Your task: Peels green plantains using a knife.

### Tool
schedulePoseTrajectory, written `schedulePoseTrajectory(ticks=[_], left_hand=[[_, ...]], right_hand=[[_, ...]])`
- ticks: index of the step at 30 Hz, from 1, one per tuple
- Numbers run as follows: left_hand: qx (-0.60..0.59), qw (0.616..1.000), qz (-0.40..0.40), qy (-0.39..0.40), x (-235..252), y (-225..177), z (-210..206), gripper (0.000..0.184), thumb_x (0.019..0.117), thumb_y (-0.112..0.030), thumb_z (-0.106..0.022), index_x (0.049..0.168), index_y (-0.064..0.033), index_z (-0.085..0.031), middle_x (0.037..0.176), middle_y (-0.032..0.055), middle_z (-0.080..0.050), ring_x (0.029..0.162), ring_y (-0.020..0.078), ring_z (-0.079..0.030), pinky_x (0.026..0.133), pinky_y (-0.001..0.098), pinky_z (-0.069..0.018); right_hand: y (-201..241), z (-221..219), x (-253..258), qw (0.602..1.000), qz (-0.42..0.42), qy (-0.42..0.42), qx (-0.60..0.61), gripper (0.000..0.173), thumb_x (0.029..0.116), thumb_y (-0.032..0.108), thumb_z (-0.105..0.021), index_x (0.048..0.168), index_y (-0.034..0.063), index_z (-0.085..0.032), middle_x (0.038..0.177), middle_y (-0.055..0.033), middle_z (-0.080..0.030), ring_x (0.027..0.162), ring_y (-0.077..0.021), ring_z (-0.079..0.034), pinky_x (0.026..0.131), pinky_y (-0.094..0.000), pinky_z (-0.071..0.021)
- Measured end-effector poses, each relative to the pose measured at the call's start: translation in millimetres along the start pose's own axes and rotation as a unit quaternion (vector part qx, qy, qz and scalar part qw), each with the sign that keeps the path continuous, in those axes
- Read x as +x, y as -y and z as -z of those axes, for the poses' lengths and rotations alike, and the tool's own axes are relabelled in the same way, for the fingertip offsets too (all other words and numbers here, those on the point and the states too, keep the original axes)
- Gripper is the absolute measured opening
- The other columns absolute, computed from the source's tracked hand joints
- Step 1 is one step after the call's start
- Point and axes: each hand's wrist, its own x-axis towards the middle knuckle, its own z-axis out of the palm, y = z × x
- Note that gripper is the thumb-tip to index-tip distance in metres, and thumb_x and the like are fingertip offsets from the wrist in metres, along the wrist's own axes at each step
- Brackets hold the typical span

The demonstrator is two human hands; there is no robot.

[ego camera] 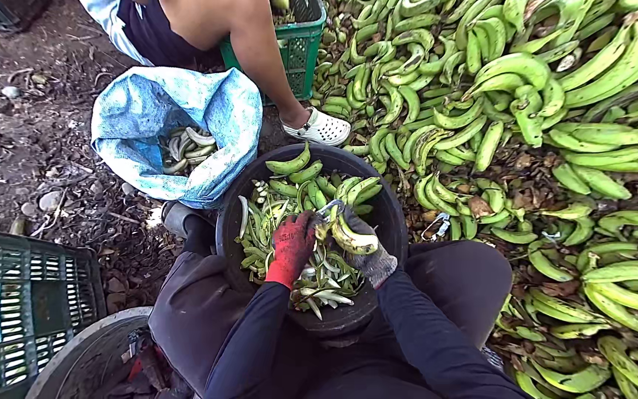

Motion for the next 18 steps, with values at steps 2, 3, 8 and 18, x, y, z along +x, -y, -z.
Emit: schedulePoseTrajectory(ticks=[2, 3, 8, 18], left_hand=[[0.016, 0.999, 0.021, -0.022, 14, 14, 0, 0.039, 0.1022, -0.037, -0.053, 0.139, -0.0288, -0.063, 0.125, 0.0144, -0.068, 0.108, 0.0370, -0.067, 0.089, 0.0627, -0.0529], [0.009, 0.999, 0.031, -0.034, 17, 19, 0, 0.039, 0.1018, -0.038, -0.054, 0.139, -0.0291, -0.063, 0.126, 0.0138, -0.068, 0.108, 0.0366, -0.067, 0.089, 0.0630, -0.0525], [-0.101, 0.995, 0.019, -0.009, 5, 14, 10, 0.052, 0.1075, -0.053, -0.038, 0.143, -0.0208, -0.059, 0.125, 0.0104, -0.070, 0.116, 0.0270, -0.067, 0.101, 0.0569, -0.0521], [-0.016, 0.994, -0.099, -0.040, -34, -20, -6, 0.062, 0.1007, -0.066, -0.035, 0.136, -0.0240, -0.065, 0.116, 0.0124, -0.070, 0.106, 0.0327, -0.068, 0.091, 0.0581, -0.0527]], right_hand=[[1, -6, -13, 0.988, -0.100, 0.053, -0.101, 0.046, 0.1094, 0.042, -0.038, 0.135, 0.0073, -0.055, 0.103, -0.0117, -0.069, 0.085, -0.0205, -0.068, 0.072, -0.0365, -0.0594], [1, -8, -18, 0.979, -0.130, 0.060, -0.145, 0.047, 0.1075, 0.041, -0.042, 0.141, 0.0091, -0.052, 0.108, -0.0117, -0.069, 0.089, -0.0211, -0.069, 0.076, -0.0380, -0.0600], [12, -6, -24, 0.984, -0.086, -0.116, -0.105, 0.048, 0.1080, 0.042, -0.045, 0.142, 0.0096, -0.054, 0.123, -0.0123, -0.068, 0.109, -0.0218, -0.067, 0.092, -0.0427, -0.0585], [26, -7, 16, 0.969, 0.064, -0.231, 0.066, 0.049, 0.1078, 0.046, -0.042, 0.132, 0.0059, -0.055, 0.110, -0.0165, -0.069, 0.095, -0.0260, -0.070, 0.080, -0.0452, -0.0600]])
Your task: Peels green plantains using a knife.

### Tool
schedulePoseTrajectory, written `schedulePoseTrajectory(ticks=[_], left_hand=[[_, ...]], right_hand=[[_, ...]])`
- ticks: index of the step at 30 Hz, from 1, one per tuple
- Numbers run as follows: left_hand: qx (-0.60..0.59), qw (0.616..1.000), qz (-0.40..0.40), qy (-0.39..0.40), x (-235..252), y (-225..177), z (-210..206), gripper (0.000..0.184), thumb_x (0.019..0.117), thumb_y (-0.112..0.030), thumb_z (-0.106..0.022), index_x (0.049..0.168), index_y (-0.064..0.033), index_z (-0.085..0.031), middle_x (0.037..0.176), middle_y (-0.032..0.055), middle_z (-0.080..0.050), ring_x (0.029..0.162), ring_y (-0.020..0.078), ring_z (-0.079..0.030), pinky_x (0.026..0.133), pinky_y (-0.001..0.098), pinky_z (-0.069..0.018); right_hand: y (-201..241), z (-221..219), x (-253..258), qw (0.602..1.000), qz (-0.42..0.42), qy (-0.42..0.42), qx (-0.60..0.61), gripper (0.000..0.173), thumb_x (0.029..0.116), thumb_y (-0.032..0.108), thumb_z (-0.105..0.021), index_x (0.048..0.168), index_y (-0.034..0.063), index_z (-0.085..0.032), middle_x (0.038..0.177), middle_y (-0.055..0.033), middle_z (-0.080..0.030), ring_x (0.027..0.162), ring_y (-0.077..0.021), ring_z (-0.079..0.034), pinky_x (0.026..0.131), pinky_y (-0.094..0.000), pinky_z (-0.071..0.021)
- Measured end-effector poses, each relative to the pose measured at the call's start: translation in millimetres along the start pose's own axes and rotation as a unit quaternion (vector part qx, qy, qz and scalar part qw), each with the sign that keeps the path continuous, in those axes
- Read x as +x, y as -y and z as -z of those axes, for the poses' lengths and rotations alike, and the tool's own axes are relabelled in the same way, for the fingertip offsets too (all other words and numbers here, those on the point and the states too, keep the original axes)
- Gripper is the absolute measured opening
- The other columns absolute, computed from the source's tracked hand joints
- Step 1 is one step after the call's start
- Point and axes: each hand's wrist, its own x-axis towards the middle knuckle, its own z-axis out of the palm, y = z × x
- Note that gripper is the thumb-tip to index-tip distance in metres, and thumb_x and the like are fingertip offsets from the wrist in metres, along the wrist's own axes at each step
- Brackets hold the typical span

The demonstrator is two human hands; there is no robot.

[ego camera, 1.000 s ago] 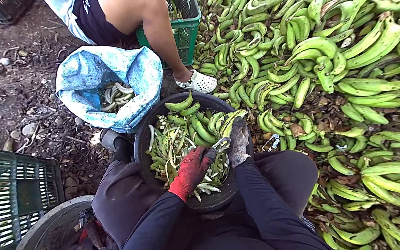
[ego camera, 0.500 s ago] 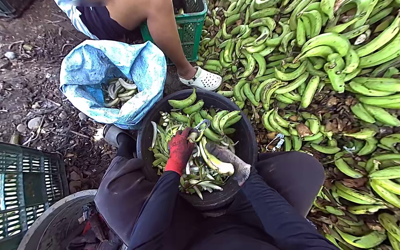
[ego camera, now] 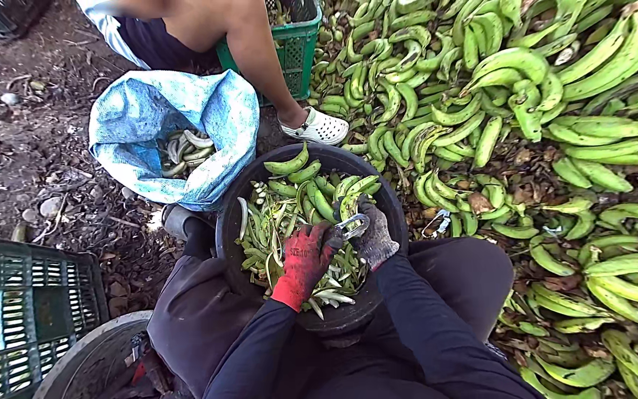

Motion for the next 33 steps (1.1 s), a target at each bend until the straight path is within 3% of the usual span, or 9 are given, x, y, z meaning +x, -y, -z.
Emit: schedulePoseTrajectory(ticks=[5, 8, 13, 16, 19, 22, 26, 28, 33], left_hand=[[0.033, 0.997, 0.000, -0.075, 1, -2, -3, 0.062, 0.0979, -0.067, -0.042, 0.133, -0.0223, -0.068, 0.116, 0.0154, -0.070, 0.104, 0.0366, -0.068, 0.089, 0.0600, -0.0521], [0.027, 0.997, 0.038, -0.068, 7, -7, 2, 0.060, 0.0988, -0.064, -0.042, 0.134, -0.0232, -0.067, 0.120, 0.0153, -0.069, 0.107, 0.0374, -0.067, 0.092, 0.0607, -0.0505], [0.025, 0.995, 0.091, -0.024, 26, -5, 12, 0.050, 0.1037, -0.054, -0.040, 0.138, -0.0263, -0.064, 0.121, 0.0150, -0.068, 0.108, 0.0364, -0.066, 0.090, 0.0599, -0.0512], [0.000, 0.997, 0.083, -0.002, 35, 13, 15, 0.048, 0.1065, -0.052, -0.036, 0.138, -0.0286, -0.063, 0.121, 0.0119, -0.068, 0.107, 0.0321, -0.067, 0.089, 0.0573, -0.0538], [-0.031, 0.997, 0.068, 0.023, 37, 29, 16, 0.052, 0.1067, -0.056, -0.031, 0.140, -0.0306, -0.062, 0.122, 0.0101, -0.068, 0.108, 0.0301, -0.067, 0.091, 0.0581, -0.0538], [-0.079, 0.994, 0.067, 0.047, 37, 43, 11, 0.056, 0.1063, -0.060, -0.028, 0.139, -0.0310, -0.063, 0.124, 0.0071, -0.069, 0.115, 0.0264, -0.065, 0.099, 0.0570, -0.0511], [-0.043, 0.995, 0.081, 0.037, 30, 39, 9, 0.051, 0.1064, -0.056, -0.032, 0.135, -0.0295, -0.065, 0.124, 0.0075, -0.069, 0.115, 0.0277, -0.065, 0.097, 0.0584, -0.0510], [0.003, 0.996, 0.085, 0.026, 27, 34, 10, 0.050, 0.1055, -0.056, -0.034, 0.135, -0.0311, -0.065, 0.123, 0.0100, -0.068, 0.111, 0.0316, -0.066, 0.092, 0.0609, -0.0511], [0.008, 0.993, 0.101, 0.056, 27, 32, 7, 0.048, 0.1071, -0.054, -0.034, 0.137, -0.0317, -0.064, 0.125, 0.0096, -0.068, 0.111, 0.0317, -0.066, 0.092, 0.0604, -0.0523]], right_hand=[[-3, -19, 5, 0.994, 0.031, -0.052, 0.092, 0.047, 0.1079, 0.045, -0.043, 0.135, 0.0081, -0.052, 0.116, -0.0136, -0.066, 0.102, -0.0229, -0.068, 0.086, -0.0426, -0.0594], [-7, -31, 4, 0.988, 0.041, -0.050, 0.140, 0.048, 0.1079, 0.046, -0.042, 0.135, 0.0081, -0.051, 0.120, -0.0136, -0.065, 0.108, -0.0238, -0.067, 0.090, -0.0443, -0.0580], [-22, -31, -2, 0.988, 0.098, -0.070, -0.101, 0.051, 0.1084, 0.048, -0.039, 0.128, 0.0078, -0.062, 0.114, -0.0114, -0.069, 0.103, -0.0210, -0.068, 0.089, -0.0435, -0.0577], [-22, -16, -7, 0.981, 0.084, 0.037, -0.173, 0.044, 0.1085, 0.044, -0.042, 0.127, 0.0095, -0.062, 0.106, -0.0094, -0.069, 0.093, -0.0182, -0.067, 0.080, -0.0398, -0.0585], [-10, 4, -10, 0.947, 0.061, 0.166, -0.269, 0.045, 0.1054, 0.042, -0.050, 0.138, 0.0118, -0.058, 0.120, -0.0070, -0.069, 0.109, -0.0149, -0.066, 0.095, -0.0381, -0.0560], [-2, 8, -22, 0.922, -0.003, 0.235, -0.306, 0.058, 0.0988, 0.046, -0.060, 0.143, 0.0102, -0.053, 0.122, -0.0089, -0.069, 0.110, -0.0163, -0.067, 0.098, -0.0384, -0.0560], [2, 9, -25, 0.897, -0.038, 0.254, -0.360, 0.058, 0.0998, 0.048, -0.059, 0.147, 0.0137, -0.052, 0.131, -0.0067, -0.067, 0.119, -0.0153, -0.064, 0.103, -0.0381, -0.0533], [11, 3, -31, 0.870, -0.028, 0.246, -0.427, 0.064, 0.0990, 0.048, -0.060, 0.152, 0.0144, -0.045, 0.136, -0.0066, -0.063, 0.122, -0.0140, -0.062, 0.105, -0.0377, -0.0522], [19, 7, -29, 0.808, -0.026, 0.314, -0.498, 0.060, 0.0965, 0.040, -0.067, 0.147, 0.0132, -0.049, 0.126, -0.0061, -0.068, 0.112, -0.0138, -0.066, 0.099, -0.0385, -0.0551]])
